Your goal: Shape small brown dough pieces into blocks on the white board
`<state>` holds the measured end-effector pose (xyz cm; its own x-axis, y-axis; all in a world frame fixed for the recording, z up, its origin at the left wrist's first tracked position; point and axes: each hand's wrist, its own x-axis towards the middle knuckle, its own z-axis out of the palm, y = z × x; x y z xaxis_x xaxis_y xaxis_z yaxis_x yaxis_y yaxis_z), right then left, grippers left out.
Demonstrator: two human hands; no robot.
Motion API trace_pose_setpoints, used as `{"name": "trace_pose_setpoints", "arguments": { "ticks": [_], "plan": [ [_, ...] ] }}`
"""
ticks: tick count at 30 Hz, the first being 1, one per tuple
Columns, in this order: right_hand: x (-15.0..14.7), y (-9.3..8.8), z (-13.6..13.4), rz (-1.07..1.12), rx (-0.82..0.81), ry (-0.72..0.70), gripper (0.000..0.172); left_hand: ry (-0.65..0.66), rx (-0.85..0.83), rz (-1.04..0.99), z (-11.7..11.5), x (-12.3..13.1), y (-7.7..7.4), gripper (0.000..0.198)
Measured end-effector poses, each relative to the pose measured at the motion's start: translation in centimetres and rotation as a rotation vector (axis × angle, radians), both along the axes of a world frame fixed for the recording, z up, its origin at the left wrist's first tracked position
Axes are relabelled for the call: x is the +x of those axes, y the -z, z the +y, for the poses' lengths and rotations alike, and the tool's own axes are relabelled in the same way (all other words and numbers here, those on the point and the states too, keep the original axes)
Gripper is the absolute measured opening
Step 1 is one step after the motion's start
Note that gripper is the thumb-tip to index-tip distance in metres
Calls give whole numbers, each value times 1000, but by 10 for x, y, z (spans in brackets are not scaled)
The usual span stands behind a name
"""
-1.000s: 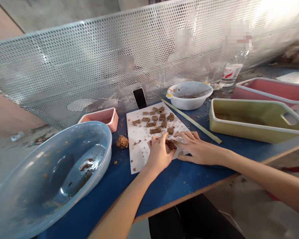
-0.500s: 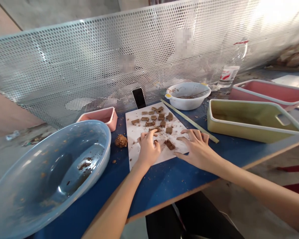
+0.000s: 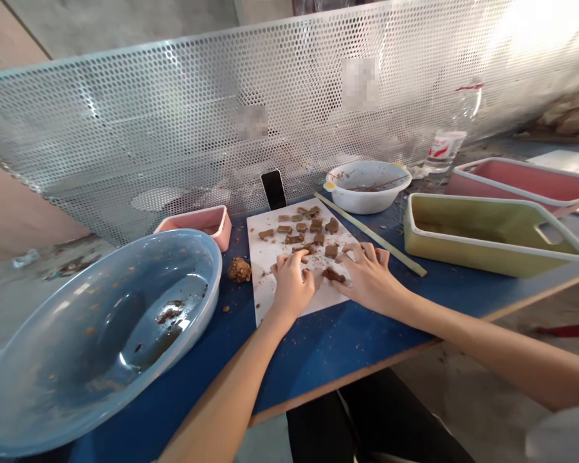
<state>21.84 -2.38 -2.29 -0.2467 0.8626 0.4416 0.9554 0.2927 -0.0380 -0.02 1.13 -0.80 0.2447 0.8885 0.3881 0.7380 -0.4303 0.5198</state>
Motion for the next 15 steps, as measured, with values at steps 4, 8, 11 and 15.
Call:
{"name": "trace_pose_setpoints", "arguments": {
  "ticks": [4, 8, 11, 15],
  "plan": [
    [14, 1, 9, 19, -18, -15, 39, 3, -15, 11, 0, 0, 0, 52],
    [26, 0, 22, 55, -65, -84, 31, 8, -35, 17, 0, 0, 0, 51],
    [27, -1, 28, 82, -96, -129, 33, 12, -42, 24, 1, 0, 0, 50],
    [22, -2, 32, 95, -106, -173, 26, 14, -33, 32, 1, 0, 1, 50]
  ]
}}
